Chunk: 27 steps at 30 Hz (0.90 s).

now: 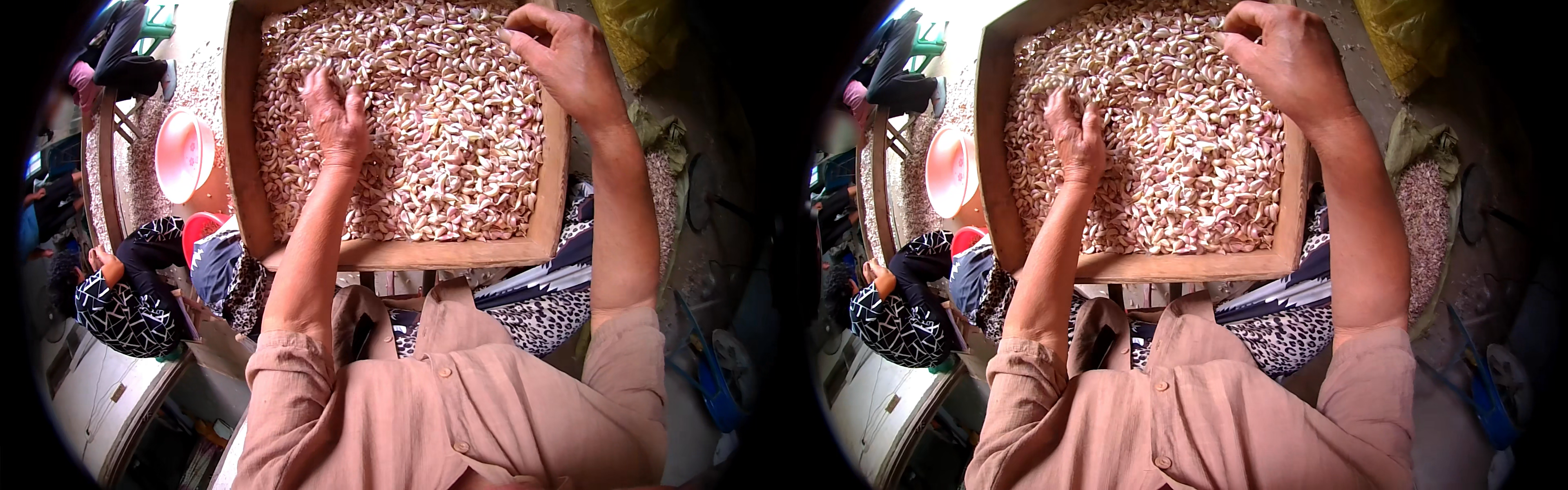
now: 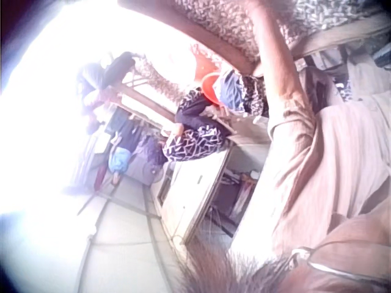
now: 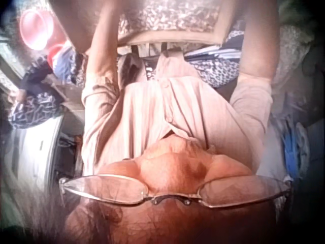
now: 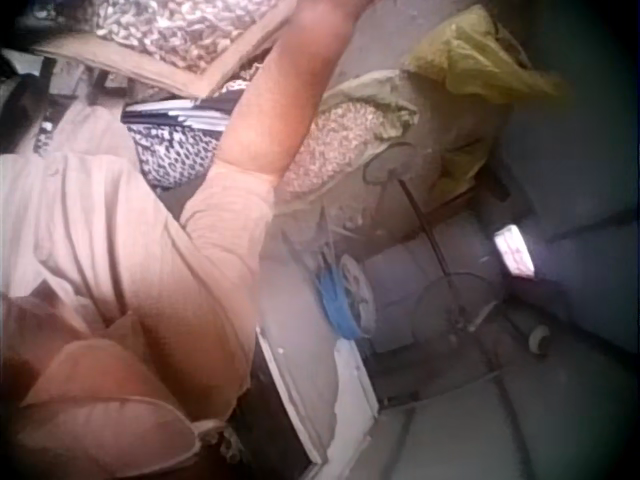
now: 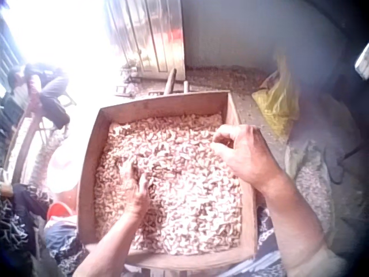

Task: The person sorts garlic cloves from a wooden tray by hand, picking through the cloves and moving them within the tray.

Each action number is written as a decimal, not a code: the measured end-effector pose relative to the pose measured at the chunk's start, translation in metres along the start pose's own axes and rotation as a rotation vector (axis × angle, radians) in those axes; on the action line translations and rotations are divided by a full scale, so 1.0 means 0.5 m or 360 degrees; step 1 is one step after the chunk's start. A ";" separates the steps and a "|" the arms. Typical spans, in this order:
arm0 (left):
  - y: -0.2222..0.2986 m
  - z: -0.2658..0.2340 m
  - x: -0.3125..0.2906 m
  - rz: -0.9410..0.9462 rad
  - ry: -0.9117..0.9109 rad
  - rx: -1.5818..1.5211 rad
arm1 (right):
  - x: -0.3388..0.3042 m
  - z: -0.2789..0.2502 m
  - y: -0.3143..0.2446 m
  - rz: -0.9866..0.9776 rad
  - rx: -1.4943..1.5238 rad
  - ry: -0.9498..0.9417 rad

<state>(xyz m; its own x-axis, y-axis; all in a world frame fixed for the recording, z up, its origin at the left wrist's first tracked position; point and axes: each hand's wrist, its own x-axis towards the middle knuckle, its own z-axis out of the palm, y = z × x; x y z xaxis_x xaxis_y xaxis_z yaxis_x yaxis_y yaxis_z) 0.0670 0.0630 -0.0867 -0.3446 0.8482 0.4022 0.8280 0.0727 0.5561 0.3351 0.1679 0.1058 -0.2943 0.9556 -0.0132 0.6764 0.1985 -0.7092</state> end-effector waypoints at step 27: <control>0.020 -0.315 -0.154 -0.0401 -0.0512 0.0427 | 0.017 0.040 0.041 -0.0333 -0.0030 -0.0129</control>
<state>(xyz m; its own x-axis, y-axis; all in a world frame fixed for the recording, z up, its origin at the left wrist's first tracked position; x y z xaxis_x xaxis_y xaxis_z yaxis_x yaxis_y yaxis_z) 0.0323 -0.0840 0.0025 -0.4298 0.9029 0.0103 0.8358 0.3935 0.3830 0.3330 0.1757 0.0769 -0.4823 0.8728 0.0755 0.6075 0.3953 -0.6890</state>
